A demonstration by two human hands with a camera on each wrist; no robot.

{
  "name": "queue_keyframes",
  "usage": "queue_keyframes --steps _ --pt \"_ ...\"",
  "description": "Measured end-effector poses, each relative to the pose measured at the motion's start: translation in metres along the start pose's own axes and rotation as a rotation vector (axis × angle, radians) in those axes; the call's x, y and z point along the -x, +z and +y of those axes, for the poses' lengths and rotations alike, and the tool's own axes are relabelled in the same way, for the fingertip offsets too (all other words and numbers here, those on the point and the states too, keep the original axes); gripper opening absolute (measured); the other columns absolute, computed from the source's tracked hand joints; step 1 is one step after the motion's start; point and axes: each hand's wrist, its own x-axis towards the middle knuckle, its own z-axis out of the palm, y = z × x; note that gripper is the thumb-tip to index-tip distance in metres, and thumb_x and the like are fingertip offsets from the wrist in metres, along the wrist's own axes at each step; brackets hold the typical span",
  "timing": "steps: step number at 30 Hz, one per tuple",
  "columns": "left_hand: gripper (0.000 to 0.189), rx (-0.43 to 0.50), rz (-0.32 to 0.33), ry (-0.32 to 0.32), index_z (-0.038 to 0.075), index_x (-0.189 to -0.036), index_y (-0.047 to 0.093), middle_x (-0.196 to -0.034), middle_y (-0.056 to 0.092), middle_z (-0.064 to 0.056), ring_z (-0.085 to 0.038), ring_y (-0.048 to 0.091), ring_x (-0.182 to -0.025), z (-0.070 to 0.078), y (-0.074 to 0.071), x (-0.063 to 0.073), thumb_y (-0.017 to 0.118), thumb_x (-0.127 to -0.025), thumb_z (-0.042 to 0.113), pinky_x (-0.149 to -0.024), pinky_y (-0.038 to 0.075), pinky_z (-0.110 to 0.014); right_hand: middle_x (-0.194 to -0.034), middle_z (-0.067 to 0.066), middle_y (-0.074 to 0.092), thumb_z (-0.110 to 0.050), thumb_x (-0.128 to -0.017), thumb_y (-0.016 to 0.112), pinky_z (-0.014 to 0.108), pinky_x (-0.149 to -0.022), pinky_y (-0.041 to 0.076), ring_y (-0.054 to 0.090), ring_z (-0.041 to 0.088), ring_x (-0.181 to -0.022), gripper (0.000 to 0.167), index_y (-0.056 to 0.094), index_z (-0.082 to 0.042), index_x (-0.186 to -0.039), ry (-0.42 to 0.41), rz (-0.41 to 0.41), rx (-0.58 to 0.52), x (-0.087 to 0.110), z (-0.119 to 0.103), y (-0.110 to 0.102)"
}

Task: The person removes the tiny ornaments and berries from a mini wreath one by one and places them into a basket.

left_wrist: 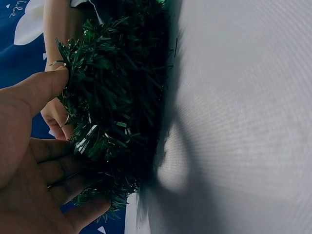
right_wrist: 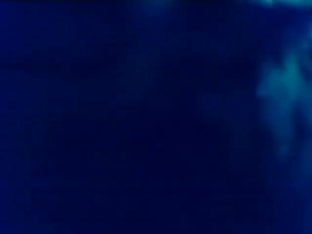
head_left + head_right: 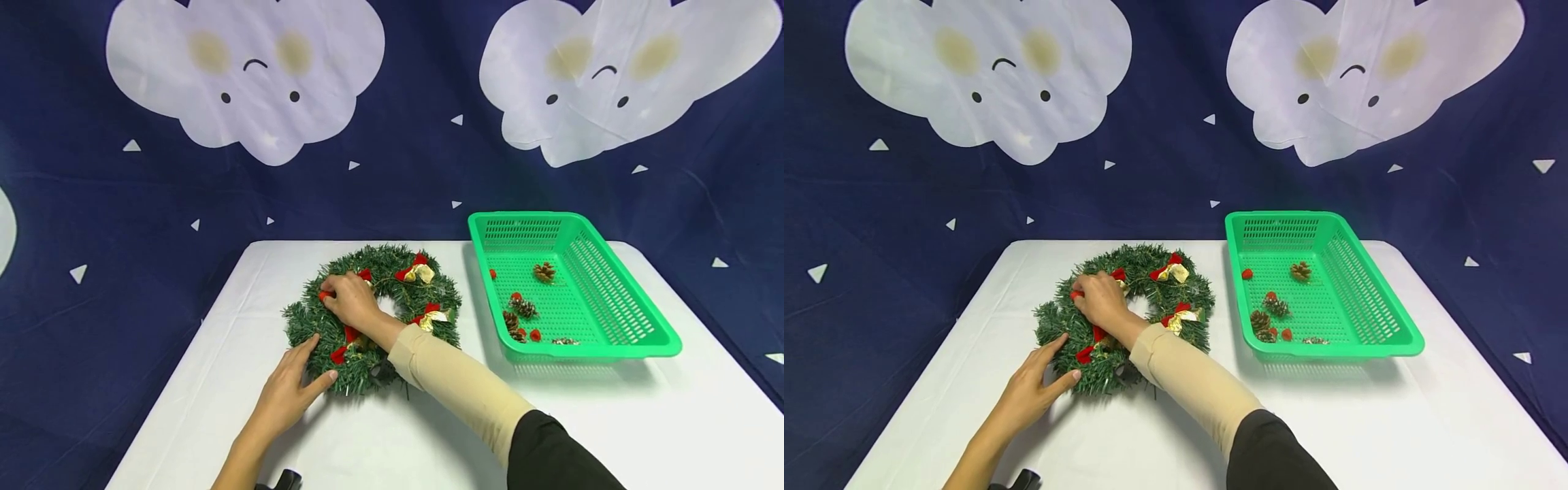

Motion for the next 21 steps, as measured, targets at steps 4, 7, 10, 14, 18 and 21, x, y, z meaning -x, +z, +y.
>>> queue_keyframes --steps 4,7,10,14,18,21 --pt "0.08 0.002 0.001 0.001 0.012 -0.148 0.031 -0.15 0.037 -0.018 -0.042 0.033 -0.138 0.001 -0.001 0.001 0.061 -0.086 0.053 -0.103 0.033 -0.065 -0.111 -0.005 0.07 -0.027 -0.091 0.063 0.034 -0.088 0.051 0.061 0.014 -0.099 0.024 0.066 -0.022 -0.114 0.031 -0.003 -0.065 0.003 -0.003 -0.005" --pt "0.08 -0.001 -0.001 -0.001 0.012 -0.148 0.031 -0.15 0.036 -0.018 -0.042 0.032 -0.138 0.001 -0.001 0.001 0.06 -0.086 0.053 -0.103 0.033 -0.065 -0.111 -0.005 0.07 -0.027 -0.091 0.063 0.033 -0.089 0.051 0.062 0.014 -0.1 0.024 0.065 -0.022 -0.115 0.054 -0.003 -0.121 0.005 -0.005 -0.009" --pt "0.08 -0.004 0.0 -0.003 0.012 -0.148 0.03 -0.15 0.036 -0.018 -0.042 0.032 -0.138 0.001 -0.002 0.001 0.06 -0.086 0.053 -0.103 0.033 -0.065 -0.112 -0.005 0.069 -0.027 -0.091 0.063 0.029 -0.084 0.053 0.063 0.014 -0.1 0.025 0.065 -0.022 -0.115 0.069 0.002 -0.181 0.007 -0.005 -0.013" --pt "0.08 -0.008 0.004 -0.001 0.012 -0.148 0.031 -0.15 0.036 -0.018 -0.042 0.033 -0.137 0.001 -0.003 0.0 0.06 -0.086 0.054 -0.103 0.033 -0.065 -0.112 -0.003 0.069 -0.026 -0.09 0.064 0.028 -0.082 0.054 0.065 0.015 -0.1 0.025 0.065 -0.021 -0.115 0.076 0.013 -0.249 0.009 -0.005 -0.018" --pt "0.081 -0.007 0.005 0.004 0.012 -0.148 0.031 -0.149 0.037 -0.018 -0.042 0.033 -0.137 0.001 -0.002 0.0 0.06 -0.086 0.054 -0.103 0.033 -0.065 -0.114 -0.004 0.069 -0.027 -0.09 0.064 0.029 -0.083 0.054 0.065 0.015 -0.099 0.026 0.065 -0.021 -0.115 0.075 0.022 -0.276 0.014 -0.005 -0.024" --pt "0.08 -0.006 0.004 0.005 0.012 -0.148 0.031 -0.149 0.037 -0.018 -0.042 0.034 -0.137 0.001 -0.001 0.001 0.06 -0.086 0.054 -0.102 0.034 -0.065 -0.114 -0.005 0.068 -0.029 -0.09 0.064 0.028 -0.08 0.053 0.065 0.014 -0.097 0.025 0.065 -0.022 -0.115 0.082 0.03 -0.287 0.018 -0.005 -0.029"
